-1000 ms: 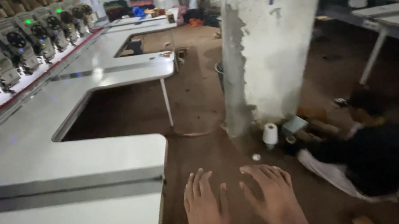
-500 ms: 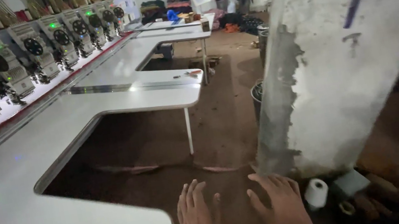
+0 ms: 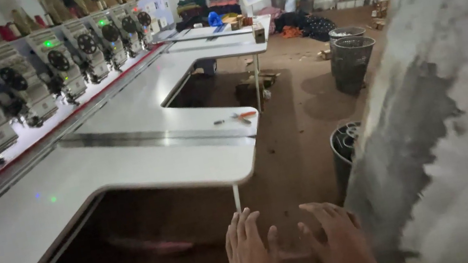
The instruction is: The person threads a black thread through the needle area of an industrial embroidery machine. They then walk to a table, pick up orange thread spools from a box, and return to thread another machine. The person repeats this process, moving between machines to thread needles.
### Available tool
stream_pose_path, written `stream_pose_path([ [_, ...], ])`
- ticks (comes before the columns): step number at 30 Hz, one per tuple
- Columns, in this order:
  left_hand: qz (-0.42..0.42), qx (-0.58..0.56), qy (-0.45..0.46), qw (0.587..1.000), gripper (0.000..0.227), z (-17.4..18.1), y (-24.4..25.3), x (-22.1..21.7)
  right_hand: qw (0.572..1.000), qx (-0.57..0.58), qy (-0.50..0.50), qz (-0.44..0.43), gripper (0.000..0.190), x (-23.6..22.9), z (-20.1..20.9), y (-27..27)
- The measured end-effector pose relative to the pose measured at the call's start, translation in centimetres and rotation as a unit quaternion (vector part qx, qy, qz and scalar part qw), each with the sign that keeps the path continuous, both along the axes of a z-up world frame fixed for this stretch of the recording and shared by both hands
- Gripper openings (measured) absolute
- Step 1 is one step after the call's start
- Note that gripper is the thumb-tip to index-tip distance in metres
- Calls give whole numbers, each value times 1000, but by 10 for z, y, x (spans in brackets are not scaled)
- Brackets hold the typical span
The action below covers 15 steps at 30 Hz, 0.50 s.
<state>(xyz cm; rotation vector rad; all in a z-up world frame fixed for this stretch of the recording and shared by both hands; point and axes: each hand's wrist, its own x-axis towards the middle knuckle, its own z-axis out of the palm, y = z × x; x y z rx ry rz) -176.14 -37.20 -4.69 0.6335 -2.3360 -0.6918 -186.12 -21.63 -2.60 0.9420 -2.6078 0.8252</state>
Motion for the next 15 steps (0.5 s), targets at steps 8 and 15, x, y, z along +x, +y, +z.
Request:
stream_pose_path([
  [8, -9, -43, 47, 998, 45, -7, -101, -203, 996, -47, 54, 56, 37, -221, -29, -109],
  [15, 28, -31, 70, 997, 46, 3, -190, -399, 992, -64, 71, 88, 36, -408, -4, -211],
])
